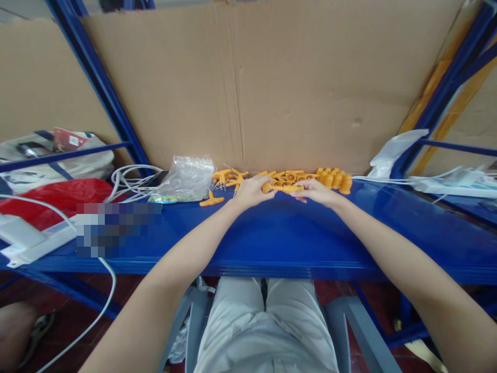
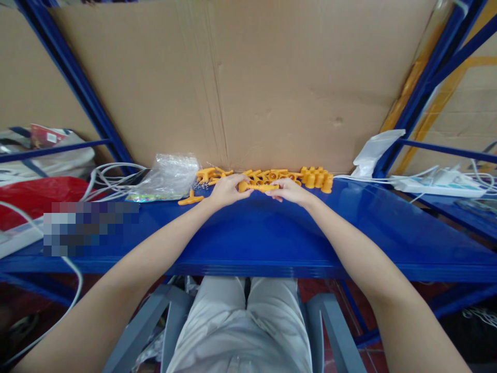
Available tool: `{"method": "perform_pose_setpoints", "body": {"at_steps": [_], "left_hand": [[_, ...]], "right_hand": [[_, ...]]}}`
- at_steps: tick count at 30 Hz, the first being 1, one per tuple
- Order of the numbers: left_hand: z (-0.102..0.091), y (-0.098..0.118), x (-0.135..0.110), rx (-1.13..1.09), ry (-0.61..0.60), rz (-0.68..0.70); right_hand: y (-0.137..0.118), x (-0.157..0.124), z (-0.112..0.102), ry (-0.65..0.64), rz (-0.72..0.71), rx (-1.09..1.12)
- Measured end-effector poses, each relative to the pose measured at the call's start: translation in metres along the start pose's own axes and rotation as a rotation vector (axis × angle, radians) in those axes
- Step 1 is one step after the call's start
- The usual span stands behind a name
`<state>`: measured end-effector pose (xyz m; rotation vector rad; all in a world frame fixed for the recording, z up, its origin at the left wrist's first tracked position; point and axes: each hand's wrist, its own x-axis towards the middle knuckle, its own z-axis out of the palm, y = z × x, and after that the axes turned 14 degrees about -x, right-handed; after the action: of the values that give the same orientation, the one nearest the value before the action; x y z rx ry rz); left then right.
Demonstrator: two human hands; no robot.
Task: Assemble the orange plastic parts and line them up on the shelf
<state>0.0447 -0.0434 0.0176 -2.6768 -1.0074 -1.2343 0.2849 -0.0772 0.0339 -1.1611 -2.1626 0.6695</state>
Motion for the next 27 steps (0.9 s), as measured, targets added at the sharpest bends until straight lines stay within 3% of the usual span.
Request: {"method": "perform_pose_setpoints", "body": {"at_steps": [14,21,24,27], "left_hand": [[-0.006,0.008,0.002,-0.012,-0.044,-0.033],[-0.015,0.014,0.004,0.032,-0.170,-0.125],[-0.024,0.003,0.006,0.146,-0.183,-0.236],[-0.038,-0.035,0.006,0.307,-0.163,-0.455]], "right_hand": [[-0.003,-0.002,0.007,0.001,0.153,0.291],[0.002,0.004,0.010,0.141,0.176,0.235],[0.008,0.006,0.005,0.281,0.220,0.198],[0.014,0.006,-0.002,0.398,0.266,0.193]]}}
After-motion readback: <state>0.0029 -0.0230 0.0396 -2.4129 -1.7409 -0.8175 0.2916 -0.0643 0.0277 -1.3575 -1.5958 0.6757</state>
